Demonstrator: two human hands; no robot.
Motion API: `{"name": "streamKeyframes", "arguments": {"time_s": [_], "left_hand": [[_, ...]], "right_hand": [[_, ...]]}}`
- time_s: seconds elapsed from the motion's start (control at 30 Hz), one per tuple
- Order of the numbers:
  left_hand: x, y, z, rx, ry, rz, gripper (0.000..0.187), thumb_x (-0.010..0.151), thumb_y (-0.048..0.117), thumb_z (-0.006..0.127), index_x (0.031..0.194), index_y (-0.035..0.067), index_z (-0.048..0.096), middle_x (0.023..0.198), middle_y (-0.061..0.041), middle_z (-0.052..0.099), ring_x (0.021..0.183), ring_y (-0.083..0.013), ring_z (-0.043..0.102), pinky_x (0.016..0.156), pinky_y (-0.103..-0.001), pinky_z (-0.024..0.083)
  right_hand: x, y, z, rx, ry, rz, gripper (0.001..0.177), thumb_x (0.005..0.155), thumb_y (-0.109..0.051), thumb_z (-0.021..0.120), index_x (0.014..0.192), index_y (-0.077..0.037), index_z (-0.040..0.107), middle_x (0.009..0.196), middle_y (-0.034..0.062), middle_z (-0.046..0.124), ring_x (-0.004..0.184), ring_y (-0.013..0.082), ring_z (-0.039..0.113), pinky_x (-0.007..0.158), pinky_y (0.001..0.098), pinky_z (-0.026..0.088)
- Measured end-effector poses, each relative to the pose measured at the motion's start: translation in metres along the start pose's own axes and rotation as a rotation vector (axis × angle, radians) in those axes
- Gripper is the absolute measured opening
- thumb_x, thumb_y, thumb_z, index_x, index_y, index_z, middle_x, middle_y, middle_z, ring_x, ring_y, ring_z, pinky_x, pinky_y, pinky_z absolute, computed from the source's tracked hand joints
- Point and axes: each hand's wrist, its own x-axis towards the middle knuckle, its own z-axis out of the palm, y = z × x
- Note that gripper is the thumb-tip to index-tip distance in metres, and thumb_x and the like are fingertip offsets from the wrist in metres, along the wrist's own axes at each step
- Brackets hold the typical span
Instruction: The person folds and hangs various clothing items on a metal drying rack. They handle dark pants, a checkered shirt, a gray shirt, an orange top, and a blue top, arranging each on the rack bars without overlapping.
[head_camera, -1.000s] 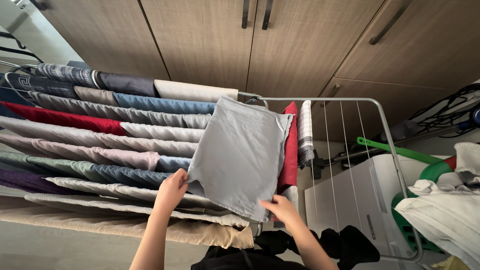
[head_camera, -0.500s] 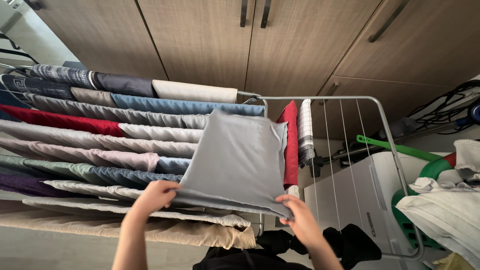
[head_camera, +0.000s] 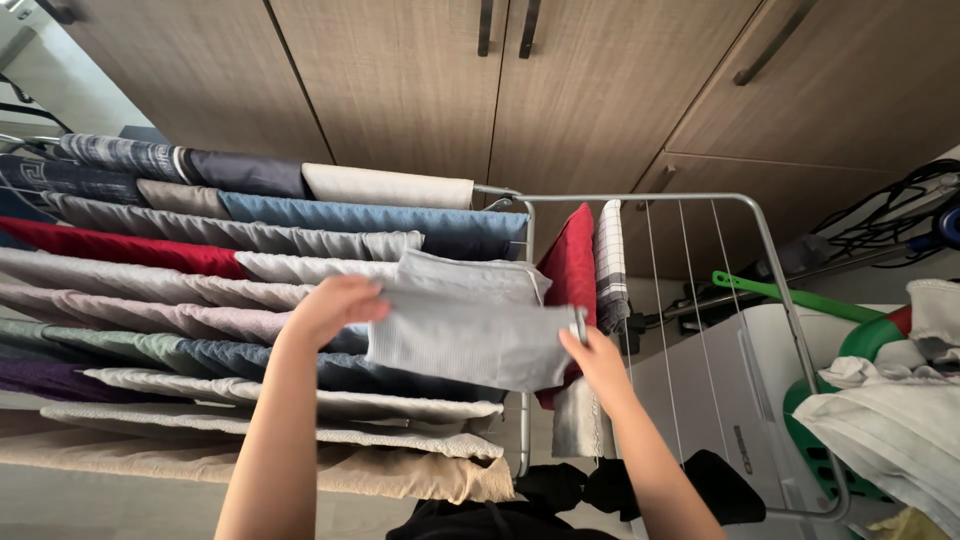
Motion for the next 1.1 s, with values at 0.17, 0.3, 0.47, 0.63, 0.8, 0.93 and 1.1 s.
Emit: {"name": "streamKeyframes", "arguments": {"time_s": [0.17,0.3,0.47,0.63,0.8,0.93,1.1], "left_hand": [[0.076,-0.004,0.018,-0.133,-0.026,0.117,0.079,0.088,0.009,0.079,0.142,-0.023,0.032,0.117,-0.030,0.063,0.110,-0.0391,0.070,0.095,-0.051,0.057],[0.141,-0.050,0.015,0.103,0.089,0.185,0.097,0.082,0.014,0.086,0.156,-0.003,0.025,0.125,-0.025,0.068,0.105,-0.0331,0.073,0.085,-0.041,0.063],[0.157,-0.116,-0.003,0.625,0.340,0.183,0.092,0.080,0.050,0.088,0.153,0.018,0.041,0.122,-0.014,0.070,0.120,-0.0319,0.067,0.095,-0.050,0.060],[0.095,-0.131,0.014,0.733,0.252,0.031,0.068,0.085,0.069,0.070,0.124,0.014,0.072,0.117,-0.013,0.076,0.116,-0.0334,0.070,0.098,-0.049,0.059],[0.071,-0.147,0.017,0.559,0.287,0.103,0.049,0.093,0.054,0.072,0.116,0.011,0.076,0.100,-0.011,0.080,0.101,-0.0290,0.075,0.084,-0.045,0.063],[0.034,-0.108,0.034,0.808,0.476,-0.015,0.041,0.097,0.053,0.063,0.110,0.014,0.060,0.106,-0.017,0.077,0.105,-0.0385,0.073,0.092,-0.052,0.060],[0.062,-0.139,0.024,0.934,0.517,-0.103,0.050,0.093,0.059,0.065,0.111,0.013,0.058,0.110,-0.016,0.073,0.104,-0.0370,0.074,0.088,-0.049,0.061]], "right_hand": [[0.071,-0.009,0.016,-0.088,0.119,0.037,0.059,0.096,-0.067,0.061,0.117,-0.014,0.075,0.112,0.0116,0.076,0.115,0.0346,0.068,0.100,0.0470,0.053],[0.091,-0.021,0.038,0.035,0.158,0.143,0.059,0.101,-0.055,0.054,0.135,-0.008,0.059,0.129,0.0242,0.067,0.126,0.0410,0.060,0.108,0.0519,0.048],[0.073,-0.018,0.062,0.211,0.014,0.432,0.091,0.093,-0.063,0.059,0.158,-0.007,0.028,0.158,0.0274,0.042,0.147,0.0368,0.041,0.122,0.0501,0.034],[0.034,-0.046,0.053,0.365,-0.180,0.471,0.091,0.103,-0.068,0.046,0.158,0.003,0.032,0.161,0.0287,0.035,0.152,0.0416,0.030,0.123,0.0558,0.028],[0.051,-0.011,0.072,0.288,-0.010,0.376,0.083,0.103,-0.057,0.054,0.158,0.001,0.031,0.160,0.0277,0.036,0.150,0.0388,0.034,0.121,0.0528,0.033],[0.060,0.007,0.086,0.086,0.164,0.245,0.061,0.107,-0.043,0.053,0.149,-0.001,0.043,0.147,0.0299,0.053,0.139,0.0408,0.050,0.113,0.0521,0.045],[0.065,0.012,0.087,0.090,0.115,0.302,0.072,0.101,-0.050,0.058,0.154,-0.008,0.033,0.146,0.0307,0.054,0.136,0.0414,0.053,0.112,0.0515,0.046]]}}
